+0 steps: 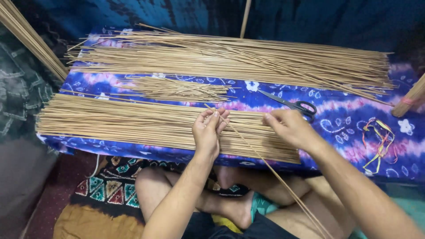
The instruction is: Sorting and cutting thin bamboo sticks to a uniform length using scissors on a workspace.
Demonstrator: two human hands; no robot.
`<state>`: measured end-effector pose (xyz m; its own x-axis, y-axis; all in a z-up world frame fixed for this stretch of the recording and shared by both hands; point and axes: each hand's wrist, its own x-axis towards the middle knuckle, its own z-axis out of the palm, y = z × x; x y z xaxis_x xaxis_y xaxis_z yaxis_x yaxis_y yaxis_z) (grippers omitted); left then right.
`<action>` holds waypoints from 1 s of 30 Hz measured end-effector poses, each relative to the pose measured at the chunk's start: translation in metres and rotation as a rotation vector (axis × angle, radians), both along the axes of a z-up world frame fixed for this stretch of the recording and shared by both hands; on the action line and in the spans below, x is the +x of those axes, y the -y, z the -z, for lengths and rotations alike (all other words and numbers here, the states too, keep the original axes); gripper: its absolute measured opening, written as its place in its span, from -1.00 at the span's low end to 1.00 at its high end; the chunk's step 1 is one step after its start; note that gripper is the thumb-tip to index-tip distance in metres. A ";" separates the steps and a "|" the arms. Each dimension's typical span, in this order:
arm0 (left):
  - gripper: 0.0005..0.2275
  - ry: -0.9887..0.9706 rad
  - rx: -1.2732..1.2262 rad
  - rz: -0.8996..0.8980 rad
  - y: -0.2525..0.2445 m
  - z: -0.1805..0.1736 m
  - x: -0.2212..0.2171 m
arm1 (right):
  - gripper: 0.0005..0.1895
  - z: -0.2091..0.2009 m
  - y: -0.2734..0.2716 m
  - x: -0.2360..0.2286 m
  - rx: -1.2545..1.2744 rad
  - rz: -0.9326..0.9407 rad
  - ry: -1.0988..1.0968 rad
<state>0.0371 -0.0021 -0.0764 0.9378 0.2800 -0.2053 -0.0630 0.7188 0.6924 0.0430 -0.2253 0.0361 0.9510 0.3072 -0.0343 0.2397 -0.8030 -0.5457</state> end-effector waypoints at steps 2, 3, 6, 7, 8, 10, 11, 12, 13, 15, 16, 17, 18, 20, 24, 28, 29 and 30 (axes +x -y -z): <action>-0.86 0.003 -0.028 -0.029 0.003 -0.007 -0.001 | -0.62 0.003 -0.024 -0.016 0.077 -0.081 -0.168; -0.87 0.014 -0.049 -0.052 0.004 -0.011 0.000 | -0.60 0.005 -0.036 -0.024 0.164 -0.157 -0.328; -0.87 0.037 -0.076 -0.128 -0.009 -0.006 0.003 | -0.68 0.026 -0.036 -0.019 0.271 -0.138 -0.401; -0.87 0.036 -0.076 -0.132 -0.020 -0.002 0.005 | -0.68 0.022 -0.033 -0.021 0.270 -0.142 -0.402; -0.88 0.047 -0.083 -0.165 -0.032 0.001 0.007 | -0.70 0.017 -0.029 -0.023 0.240 -0.118 -0.402; -0.89 0.056 -0.094 -0.201 -0.056 0.009 0.011 | -0.72 0.005 -0.025 -0.026 0.205 -0.097 -0.404; -0.90 0.071 -0.107 -0.230 -0.068 0.012 0.013 | -0.73 -0.004 -0.024 -0.029 0.157 -0.087 -0.370; -0.91 0.086 -0.120 -0.260 -0.079 0.015 0.016 | -0.75 -0.013 -0.022 -0.031 0.109 -0.078 -0.337; -0.91 0.081 -0.121 -0.252 -0.087 0.013 0.017 | -0.75 -0.015 -0.020 -0.033 0.108 -0.070 -0.341; -0.90 0.091 -0.107 -0.308 -0.104 0.010 0.018 | -0.78 -0.018 -0.017 -0.037 -0.026 -0.061 -0.199; -0.90 0.085 -0.106 -0.299 -0.102 0.005 0.015 | -0.78 -0.017 -0.016 -0.038 -0.025 -0.052 -0.204; -0.89 0.067 -0.075 -0.308 -0.102 -0.001 0.011 | -0.79 -0.014 -0.017 -0.038 -0.045 -0.058 -0.141; -0.88 0.049 -0.045 -0.317 -0.102 -0.006 0.007 | -0.79 -0.013 -0.018 -0.039 -0.066 -0.064 -0.078; -0.57 0.054 0.123 -0.464 -0.103 0.049 0.024 | -0.80 0.000 -0.016 -0.036 -0.078 -0.071 -0.029; -0.39 0.342 1.154 -0.772 -0.057 -0.005 -0.021 | -0.81 0.019 -0.013 -0.034 -0.128 -0.122 0.089; -0.69 0.666 1.480 -0.205 -0.024 -0.027 -0.044 | -0.84 0.016 -0.024 -0.043 -0.140 -0.217 0.132; -0.79 0.712 1.626 -0.130 -0.018 -0.025 -0.043 | -0.85 0.019 -0.025 -0.043 -0.145 -0.233 0.165; -0.87 0.756 1.770 -0.051 -0.012 -0.022 -0.043 | -0.86 0.022 -0.027 -0.043 -0.150 -0.248 0.197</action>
